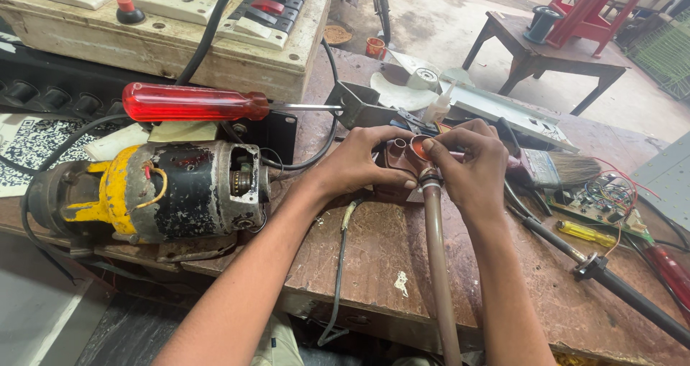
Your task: The person assembles a small brown water pump housing on a workbench, fitting an orange impeller into the casing, threading and tightening the pump parts together by hand, applying liquid from a small white bottle into the assembly, and finally turning a blue-handled tool on top of the pump while giving a thumbs-up.
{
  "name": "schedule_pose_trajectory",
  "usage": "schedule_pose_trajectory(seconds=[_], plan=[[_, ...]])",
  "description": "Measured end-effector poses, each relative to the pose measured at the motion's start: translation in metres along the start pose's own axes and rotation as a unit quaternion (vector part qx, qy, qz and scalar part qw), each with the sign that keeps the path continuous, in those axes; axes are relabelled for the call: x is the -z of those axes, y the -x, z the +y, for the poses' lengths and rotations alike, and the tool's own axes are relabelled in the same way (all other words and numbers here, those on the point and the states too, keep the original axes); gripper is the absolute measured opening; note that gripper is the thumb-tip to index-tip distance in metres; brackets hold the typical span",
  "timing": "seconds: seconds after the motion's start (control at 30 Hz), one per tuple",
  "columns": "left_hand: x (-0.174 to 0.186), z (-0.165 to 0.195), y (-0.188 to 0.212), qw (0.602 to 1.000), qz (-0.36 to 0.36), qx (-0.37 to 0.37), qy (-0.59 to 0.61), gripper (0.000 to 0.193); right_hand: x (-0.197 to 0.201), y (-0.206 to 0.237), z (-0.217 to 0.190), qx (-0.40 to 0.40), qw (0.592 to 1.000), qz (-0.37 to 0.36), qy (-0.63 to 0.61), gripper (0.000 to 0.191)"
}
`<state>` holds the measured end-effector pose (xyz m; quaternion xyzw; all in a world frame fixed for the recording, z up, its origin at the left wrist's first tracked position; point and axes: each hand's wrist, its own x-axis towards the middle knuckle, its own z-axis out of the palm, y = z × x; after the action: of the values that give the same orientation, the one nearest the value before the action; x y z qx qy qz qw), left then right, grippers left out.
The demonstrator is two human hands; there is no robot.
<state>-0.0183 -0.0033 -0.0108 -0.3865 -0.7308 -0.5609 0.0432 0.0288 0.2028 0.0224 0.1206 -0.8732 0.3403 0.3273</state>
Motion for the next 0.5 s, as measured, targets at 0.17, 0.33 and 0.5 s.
schedule_pose_trajectory(seconds=[0.17,0.33,0.5], plan=[[0.0003,0.0014,0.0009,1.000,0.000,-0.010,-0.010,0.072,0.0020,-0.0001,-0.0022,-0.010,1.000,-0.010,-0.019,0.016],[0.0001,0.0027,0.0003,1.000,0.001,-0.003,-0.008,0.073,0.0048,-0.0005,-0.0005,-0.018,0.999,-0.017,-0.033,0.014],[0.0007,0.0024,0.0011,1.000,-0.005,-0.011,-0.016,0.071,0.0049,-0.0021,0.0019,-0.032,0.998,-0.016,-0.045,0.012]])
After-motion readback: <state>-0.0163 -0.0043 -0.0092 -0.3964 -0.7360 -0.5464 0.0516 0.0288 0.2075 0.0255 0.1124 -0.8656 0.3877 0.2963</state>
